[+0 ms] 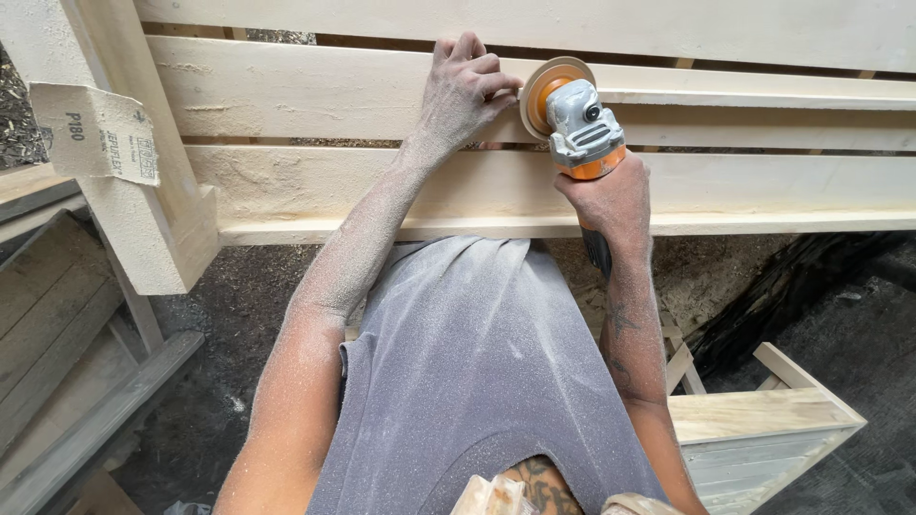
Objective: The person uses an electric angle grinder with a sanding disc to smooth the surface of several light-colored wooden planks arranged horizontally. The person holds the planks steady with their left hand while operating the tool with their right hand, moving it back and forth along the wood.
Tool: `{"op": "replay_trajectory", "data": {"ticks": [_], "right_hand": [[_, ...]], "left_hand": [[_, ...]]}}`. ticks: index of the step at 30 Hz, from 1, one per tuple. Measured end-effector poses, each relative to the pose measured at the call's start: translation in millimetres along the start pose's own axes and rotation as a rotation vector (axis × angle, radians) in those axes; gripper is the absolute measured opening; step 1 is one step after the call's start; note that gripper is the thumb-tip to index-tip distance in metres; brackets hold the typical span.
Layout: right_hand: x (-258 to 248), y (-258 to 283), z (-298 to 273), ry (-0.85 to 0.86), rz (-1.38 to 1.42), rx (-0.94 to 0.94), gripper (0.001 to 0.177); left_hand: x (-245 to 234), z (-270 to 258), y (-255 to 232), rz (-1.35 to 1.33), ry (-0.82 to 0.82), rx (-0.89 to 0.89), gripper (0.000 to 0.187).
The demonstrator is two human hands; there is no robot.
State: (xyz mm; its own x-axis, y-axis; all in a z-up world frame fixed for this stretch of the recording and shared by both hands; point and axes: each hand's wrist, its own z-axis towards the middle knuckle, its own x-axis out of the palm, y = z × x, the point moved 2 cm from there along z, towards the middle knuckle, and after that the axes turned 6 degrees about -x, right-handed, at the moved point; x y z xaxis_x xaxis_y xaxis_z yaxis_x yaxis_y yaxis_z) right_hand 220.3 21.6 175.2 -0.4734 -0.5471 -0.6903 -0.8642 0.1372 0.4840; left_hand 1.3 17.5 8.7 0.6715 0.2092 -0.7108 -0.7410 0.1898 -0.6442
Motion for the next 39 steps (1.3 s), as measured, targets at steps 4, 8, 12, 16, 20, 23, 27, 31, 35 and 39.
{"op": "replay_trajectory", "data": {"ticks": [4, 8, 12, 16, 20, 23, 27, 31, 35, 39], "right_hand": [[2.9, 0.6, 1.7, 0.021, -0.045, 0.025, 0.036], [8.6, -19.4, 4.2, 0.028, -0.047, 0.074, 0.038], [-0.5, -36.6, 1.5, -0.02, 0.006, 0.073, 0.039], [-3.6, -34.9, -1.2, -0.004, -0.012, 0.093, 0.038], [7.3, -23.2, 1.0, 0.04, 0.002, 0.109, 0.042], [11.2, -13.2, 4.1, 0.05, -0.016, 0.094, 0.043], [-1.0, -22.3, 3.9, 0.042, -0.028, 0.139, 0.042], [-19.3, -58.3, 6.7, -0.032, 0.068, 0.228, 0.051], [-50.8, -105.6, 16.1, -0.102, 0.098, 0.258, 0.054], [-88.1, -155.2, 19.6, -0.168, 0.153, 0.328, 0.051]], "left_hand": [[1.6, -0.9, 1.2, 0.013, 0.015, -0.004, 0.022], [1.0, -2.0, 2.8, -0.018, 0.011, -0.003, 0.021], [0.6, -0.1, 1.5, -0.007, 0.003, 0.003, 0.019], [1.3, -1.6, 1.6, -0.005, -0.005, 0.013, 0.018], [3.5, -0.5, 2.2, -0.009, 0.023, -0.003, 0.021], [0.0, -1.5, 2.2, 0.014, 0.035, 0.004, 0.021], [5.9, -0.2, 5.8, 0.034, 0.074, 0.01, 0.021], [9.0, -2.2, 7.2, 0.045, 0.069, 0.025, 0.017], [3.7, -1.9, 4.4, 0.05, 0.079, 0.027, 0.011], [0.7, -1.0, 1.3, 0.035, 0.107, -0.005, 0.013]]}}
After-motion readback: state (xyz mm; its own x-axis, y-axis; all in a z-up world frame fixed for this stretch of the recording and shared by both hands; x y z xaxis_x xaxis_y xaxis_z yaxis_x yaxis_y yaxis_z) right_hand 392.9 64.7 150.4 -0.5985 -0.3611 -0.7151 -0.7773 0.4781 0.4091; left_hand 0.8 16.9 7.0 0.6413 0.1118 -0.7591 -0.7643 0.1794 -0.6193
